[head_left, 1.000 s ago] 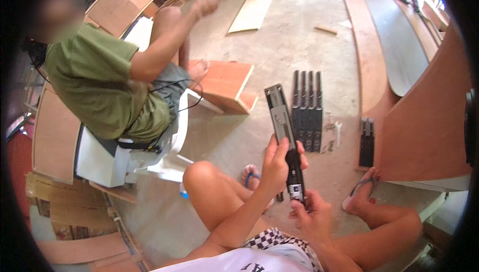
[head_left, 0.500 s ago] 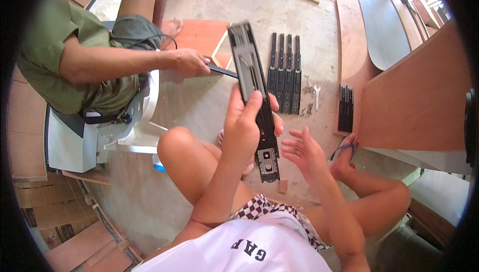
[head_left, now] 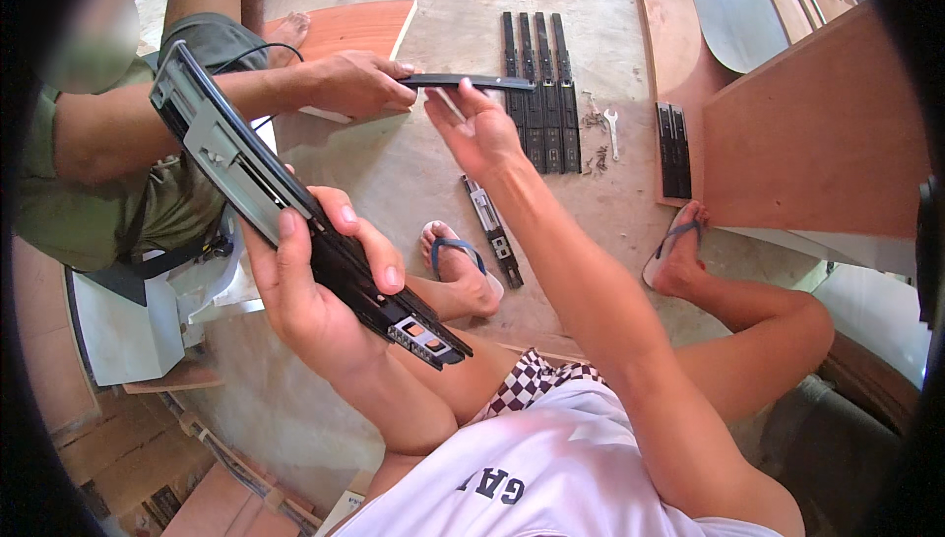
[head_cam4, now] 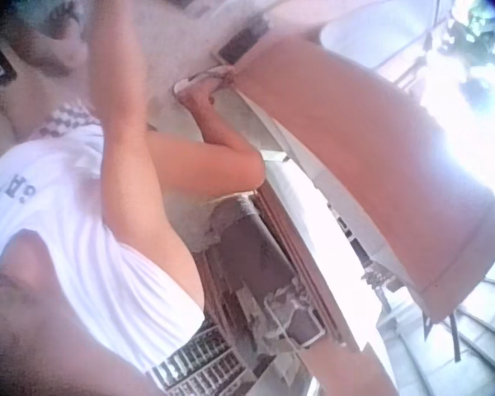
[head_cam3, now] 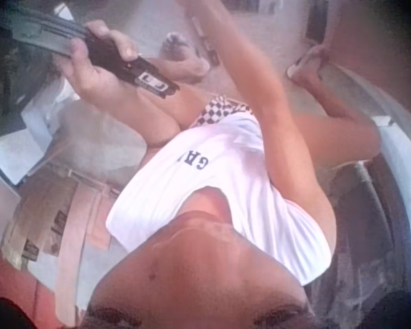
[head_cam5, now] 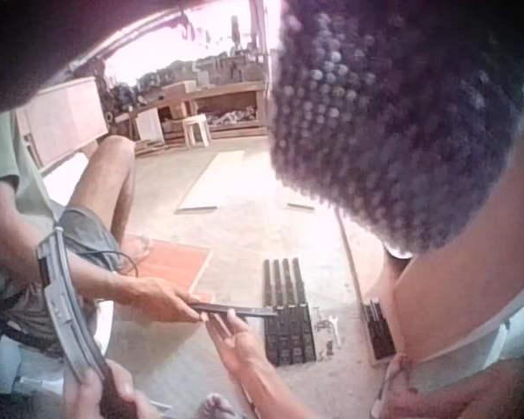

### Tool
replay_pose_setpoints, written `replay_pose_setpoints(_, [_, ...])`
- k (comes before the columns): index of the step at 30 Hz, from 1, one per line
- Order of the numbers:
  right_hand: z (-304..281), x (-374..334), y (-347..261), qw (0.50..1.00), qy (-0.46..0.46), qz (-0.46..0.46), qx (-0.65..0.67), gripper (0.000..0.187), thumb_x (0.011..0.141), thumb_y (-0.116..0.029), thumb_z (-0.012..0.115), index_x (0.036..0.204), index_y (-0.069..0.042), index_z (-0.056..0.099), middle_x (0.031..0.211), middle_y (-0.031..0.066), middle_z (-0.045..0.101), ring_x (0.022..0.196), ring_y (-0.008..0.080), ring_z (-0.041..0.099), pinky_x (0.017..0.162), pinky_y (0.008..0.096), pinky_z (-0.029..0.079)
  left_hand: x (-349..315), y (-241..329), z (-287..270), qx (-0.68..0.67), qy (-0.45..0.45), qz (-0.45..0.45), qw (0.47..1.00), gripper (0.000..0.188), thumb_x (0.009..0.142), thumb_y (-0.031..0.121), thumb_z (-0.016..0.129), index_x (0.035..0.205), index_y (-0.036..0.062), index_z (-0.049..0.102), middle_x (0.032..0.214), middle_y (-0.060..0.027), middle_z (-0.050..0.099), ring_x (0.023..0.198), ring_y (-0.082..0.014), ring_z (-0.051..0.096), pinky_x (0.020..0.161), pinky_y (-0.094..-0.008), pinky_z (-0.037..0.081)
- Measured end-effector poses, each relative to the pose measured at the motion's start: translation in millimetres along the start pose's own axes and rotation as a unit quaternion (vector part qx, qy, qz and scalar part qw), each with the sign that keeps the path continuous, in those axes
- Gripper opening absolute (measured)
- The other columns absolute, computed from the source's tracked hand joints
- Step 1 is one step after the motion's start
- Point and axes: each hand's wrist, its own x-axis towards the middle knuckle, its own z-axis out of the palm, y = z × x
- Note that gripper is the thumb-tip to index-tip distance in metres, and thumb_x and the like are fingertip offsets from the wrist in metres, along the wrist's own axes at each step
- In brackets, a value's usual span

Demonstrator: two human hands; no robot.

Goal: The person sits on the floor and handles several long black metal hardware pieces, likely drawer slides or door locks. They pick up individual pieces, turn them over, and inspect the internal mechanisms and mounting holes before placing them back down.

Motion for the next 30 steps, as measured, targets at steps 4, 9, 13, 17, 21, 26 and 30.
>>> replay_pose_setpoints(4, [1.9, 3.6, -34.5, 0.988, -0.013, -0.143, -0.06, 0.023, 0.11, -0.02, 0.056, 0.125, -0.004, 0.048, 0.127, 0.0193, 0.063, 0.123, 0.038, 0.061, 0.115, 0.0525, 0.048, 1.3, 2.2, 3.4, -0.018, 0.027, -0.027, 0.999, 0.035, 0.112, 0.019, 0.042, 0.142, 0.0017, 0.043, 0.095, -0.015, 0.057, 0.049, -0.0187, 0.054, 0.042, -0.0289, 0.047])
replay_pose_setpoints(9, [-20.9, -26.8, -87.8, 0.972, 0.056, -0.18, -0.143, 0.02, 0.108, -0.021, 0.062, 0.121, -0.01, 0.052, 0.106, 0.0098, 0.066, 0.099, 0.027, 0.069, 0.095, 0.0478, 0.058, 1.2, 0.5, 14.7, -0.012, 0.036, -0.033, 0.999, 0.03, 0.113, 0.023, 0.042, 0.134, 0.0021, 0.046, 0.099, -0.012, 0.056, 0.053, -0.017, 0.054, 0.045, -0.0287, 0.047])
replay_pose_setpoints(13, [-71.5, -65.0, -110.5, 0.946, 0.094, -0.21, -0.23, 0.025, 0.103, -0.014, 0.069, 0.119, -0.007, 0.051, 0.095, 0.0071, 0.064, 0.082, 0.0197, 0.069, 0.069, 0.0368, 0.062, 5.9, -6.9, 14.5, -0.031, -0.008, -0.055, 0.998, 0.019, 0.113, 0.022, 0.042, 0.114, 0.0026, 0.045, 0.103, -0.0116, 0.057, 0.06, -0.0177, 0.057, 0.051, -0.0295, 0.047])
replay_pose_setpoints(17, [-170.0, -117.2, -139.1, 0.89, 0.21, -0.19, -0.356, 0.018, 0.102, -0.008, 0.066, 0.113, -0.002, 0.053, 0.087, 0.0071, 0.062, 0.071, 0.0161, 0.067, 0.061, 0.0316, 0.059, 7.4, -25.0, 31.1, -0.036, -0.021, -0.111, 0.993, 0.024, 0.112, 0.018, 0.046, 0.132, 0.0059, 0.047, 0.106, -0.0125, 0.06, 0.064, -0.0186, 0.059, 0.056, -0.0309, 0.049])
replay_pose_setpoints(21, [-284.8, -157.9, -123.1, 0.792, 0.382, -0.12, -0.461, 0.014, 0.102, -0.01, 0.064, 0.112, 0.0, 0.065, 0.088, 0.0106, 0.067, 0.069, 0.0188, 0.069, 0.061, 0.0356, 0.057, 12.3, -58.9, 39.8, 0.136, -0.021, -0.152, 0.979, 0.028, 0.11, 0.022, 0.05, 0.133, 0.0061, 0.052, 0.108, -0.0141, 0.071, 0.07, -0.0232, 0.072, 0.06, -0.0319, 0.057])
replay_pose_setpoints(26, [-323.7, -167.2, -106.4, 0.569, 0.481, -0.051, -0.665, 0.018, 0.1, -0.013, 0.067, 0.113, 0.0, 0.069, 0.102, 0.0202, 0.074, 0.091, 0.0362, 0.073, 0.081, 0.0461, 0.056, 8.8, -135.4, 49.5, 0.155, -0.107, -0.281, 0.941, 0.026, 0.112, 0.019, 0.045, 0.133, 0.0037, 0.049, 0.115, -0.0195, 0.073, 0.077, -0.0273, 0.077, 0.064, -0.0341, 0.061])
replay_pose_setpoints(30, [-345.0, -167.9, -105.9, 0.559, 0.468, -0.061, -0.682, 0.025, 0.099, -0.013, 0.067, 0.119, 0.001, 0.07, 0.108, 0.0251, 0.073, 0.104, 0.0442, 0.069, 0.088, 0.0494, 0.054, -10.3, -199.4, 40.9, 0.169, -0.119, -0.375, 0.904, 0.024, 0.112, 0.019, 0.046, 0.127, 0.001, 0.051, 0.11, -0.0171, 0.072, 0.079, -0.0292, 0.077, 0.065, -0.0349, 0.063])
